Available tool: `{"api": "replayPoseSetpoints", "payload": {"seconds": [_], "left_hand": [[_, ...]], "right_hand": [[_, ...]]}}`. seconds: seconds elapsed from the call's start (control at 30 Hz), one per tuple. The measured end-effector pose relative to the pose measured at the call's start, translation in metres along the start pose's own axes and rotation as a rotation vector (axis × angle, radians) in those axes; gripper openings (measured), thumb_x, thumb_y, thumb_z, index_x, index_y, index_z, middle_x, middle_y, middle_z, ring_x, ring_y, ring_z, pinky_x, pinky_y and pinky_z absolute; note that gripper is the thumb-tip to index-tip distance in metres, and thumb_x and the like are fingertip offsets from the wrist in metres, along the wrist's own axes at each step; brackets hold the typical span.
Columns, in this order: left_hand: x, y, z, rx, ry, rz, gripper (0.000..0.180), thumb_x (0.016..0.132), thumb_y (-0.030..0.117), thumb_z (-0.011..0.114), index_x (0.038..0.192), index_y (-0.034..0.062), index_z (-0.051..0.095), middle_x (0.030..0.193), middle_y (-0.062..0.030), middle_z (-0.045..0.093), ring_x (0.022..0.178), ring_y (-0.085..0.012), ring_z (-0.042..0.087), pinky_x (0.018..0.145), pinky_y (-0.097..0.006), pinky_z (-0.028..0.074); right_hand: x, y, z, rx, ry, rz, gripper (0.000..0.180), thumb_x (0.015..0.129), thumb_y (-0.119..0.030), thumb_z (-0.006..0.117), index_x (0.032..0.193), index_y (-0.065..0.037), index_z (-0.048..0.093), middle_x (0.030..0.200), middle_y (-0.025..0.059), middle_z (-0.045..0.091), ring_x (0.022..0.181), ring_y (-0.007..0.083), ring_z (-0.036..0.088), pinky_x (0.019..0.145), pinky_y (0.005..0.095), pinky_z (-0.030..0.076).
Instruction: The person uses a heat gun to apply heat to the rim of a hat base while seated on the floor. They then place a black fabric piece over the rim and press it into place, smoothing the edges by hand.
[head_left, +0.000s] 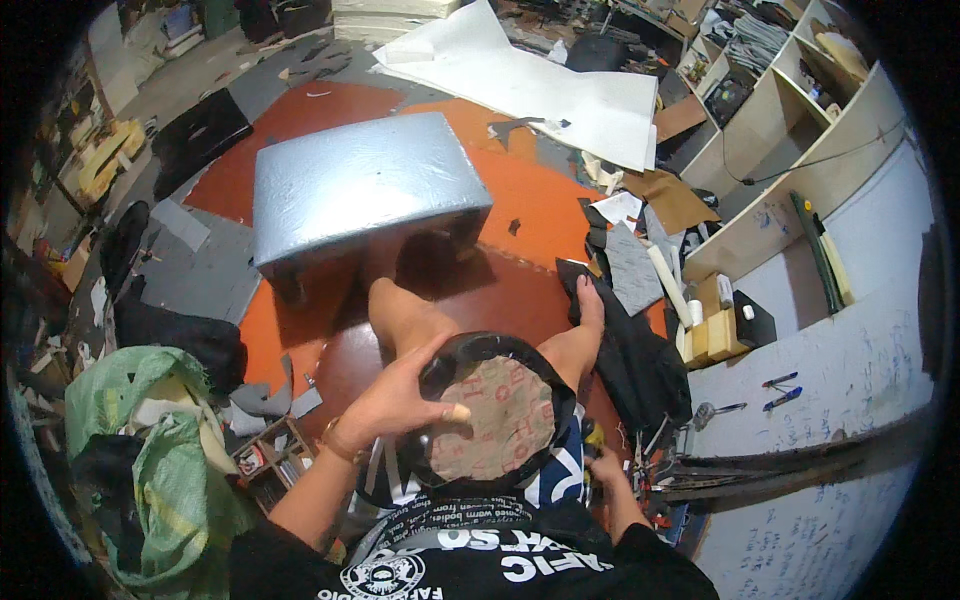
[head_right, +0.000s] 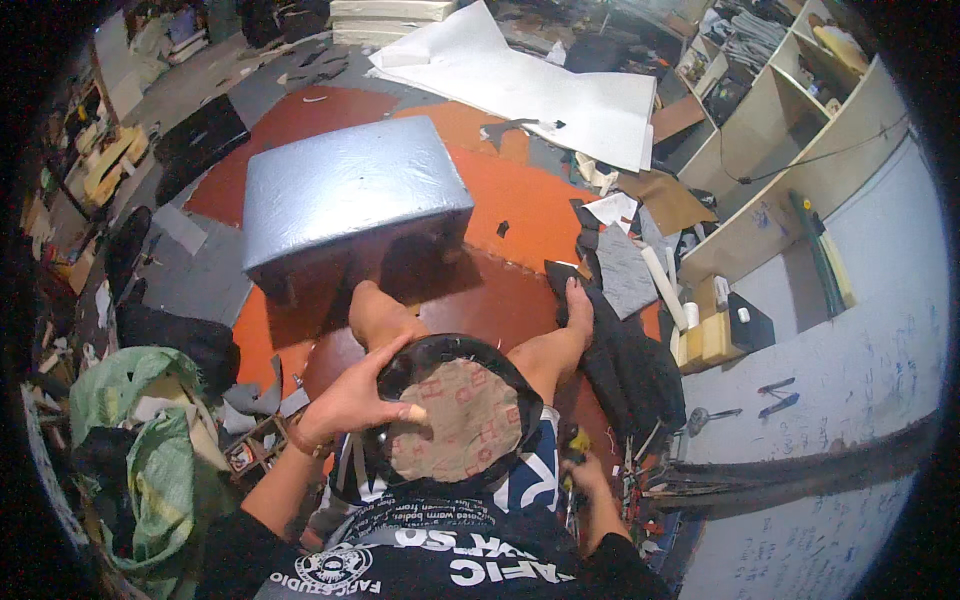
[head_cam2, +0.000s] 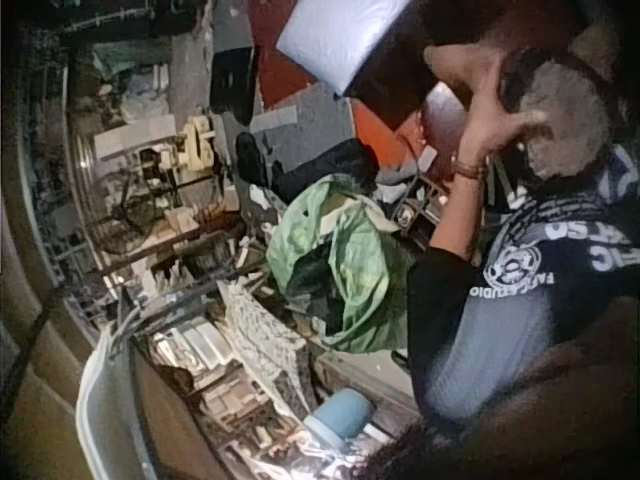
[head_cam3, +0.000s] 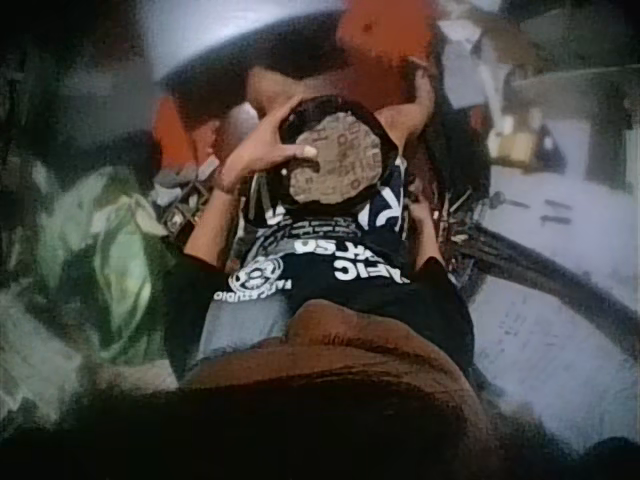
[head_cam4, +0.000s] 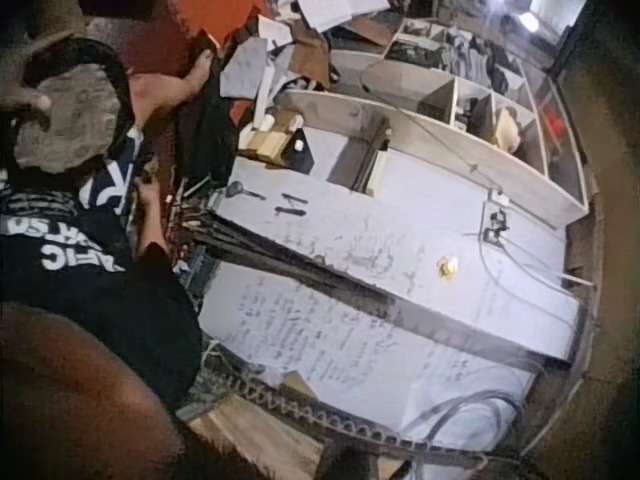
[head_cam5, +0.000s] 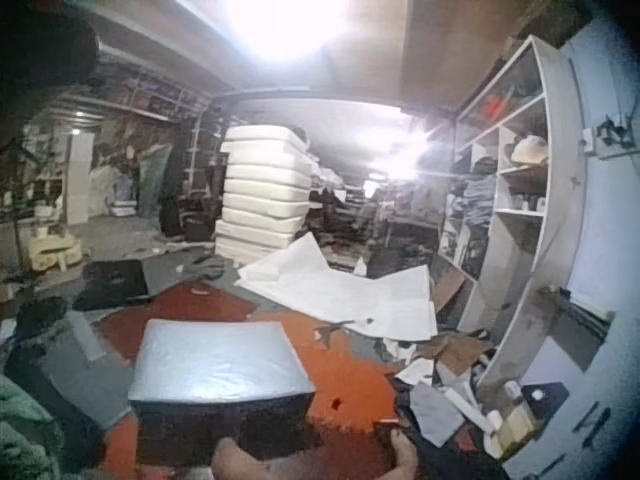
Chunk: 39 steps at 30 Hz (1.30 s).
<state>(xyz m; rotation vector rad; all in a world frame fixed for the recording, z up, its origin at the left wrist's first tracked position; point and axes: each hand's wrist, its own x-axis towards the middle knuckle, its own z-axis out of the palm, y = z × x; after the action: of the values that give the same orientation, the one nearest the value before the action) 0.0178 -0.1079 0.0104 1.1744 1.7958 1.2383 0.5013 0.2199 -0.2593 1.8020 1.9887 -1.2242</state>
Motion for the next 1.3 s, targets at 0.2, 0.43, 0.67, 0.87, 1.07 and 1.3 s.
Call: {"api": "replayPoseSetpoints", "payload": {"seconds": [0.2, 0.43, 0.67, 0.87, 1.07, 1.3], "left_hand": [[-0.018, 0.005, 0.021, 0.093, 0.187, -0.097, 0.116, 0.074, 0.033, 0.103, 0.167, 0.0009, 0.041, 0.158, -0.0251, 0.056, 0.149, -0.0337, 0.053, 0.126, -0.045, 0.041], [-0.013, 0.021, 0.021, 0.116, 0.111, -0.07, 0.113, 0.075, 0.032, 0.101, 0.168, 0.0067, 0.042, 0.157, -0.0224, 0.056, 0.148, -0.0347, 0.055, 0.125, -0.045, 0.043], [-0.024, 0.024, 0.023, 0.162, 0.168, -0.082, 0.111, 0.076, 0.026, 0.1, 0.168, 0.0083, 0.042, 0.154, -0.0204, 0.058, 0.145, -0.0354, 0.056, 0.124, -0.046, 0.044], [-0.021, 0.019, 0.02, 0.09, 0.154, -0.06, 0.101, 0.081, 0.024, 0.097, 0.168, 0.0156, 0.046, 0.149, -0.0209, 0.059, 0.138, -0.0376, 0.061, 0.118, -0.046, 0.049], [-0.025, 0.031, 0.025, 0.177, 0.113, -0.142, 0.088, 0.09, 0.027, 0.088, 0.168, 0.0293, 0.047, 0.149, -0.0244, 0.057, 0.13, -0.048, 0.066, 0.108, -0.05, 0.057], [-0.032, 0.042, 0.029, 0.372, 0.083, -0.22, 0.07, 0.097, 0.029, 0.083, 0.161, 0.0346, 0.057, 0.153, -0.0279, 0.05, 0.133, -0.0506, 0.063, 0.109, -0.051, 0.056]], "right_hand": [[-0.021, -0.06, 0.014, -0.065, 0.164, -0.328, 0.044, 0.091, -0.031, 0.084, 0.119, 0.002, 0.079, 0.111, 0.0218, 0.081, 0.104, 0.0324, 0.079, 0.095, 0.045, 0.059], [-0.17, -0.341, -0.012, 0.127, 0.366, -1.277, 0.031, 0.087, -0.008, 0.085, 0.118, -0.007, 0.081, 0.107, 0.0111, 0.077, 0.095, 0.0283, 0.073, 0.089, 0.0419, 0.058], [-0.188, -0.436, 0.043, -0.11, 0.302, -1.798, 0.047, 0.082, -0.013, 0.081, 0.128, -0.008, 0.077, 0.12, 0.0071, 0.076, 0.103, 0.0318, 0.069, 0.089, 0.0449, 0.053], [-0.161, -0.428, 0.045, -0.048, 0.183, -1.959, 0.044, 0.075, -0.008, 0.078, 0.119, -0.005, 0.079, 0.114, 0.0063, 0.076, 0.099, 0.0281, 0.07, 0.084, 0.0413, 0.055], [-0.162, -0.42, 0.037, -0.034, 0.151, -1.988, 0.045, 0.074, -0.009, 0.079, 0.119, -0.005, 0.079, 0.11, 0.0037, 0.075, 0.094, 0.0279, 0.07, 0.083, 0.0417, 0.057], [-0.149, -0.376, -0.002, -0.1, 0.367, -1.851, 0.038, 0.076, 0.001, 0.08, 0.113, -0.008, 0.082, 0.103, 0.0074, 0.079, 0.083, 0.0293, 0.068, 0.08, 0.0399, 0.059]]}}
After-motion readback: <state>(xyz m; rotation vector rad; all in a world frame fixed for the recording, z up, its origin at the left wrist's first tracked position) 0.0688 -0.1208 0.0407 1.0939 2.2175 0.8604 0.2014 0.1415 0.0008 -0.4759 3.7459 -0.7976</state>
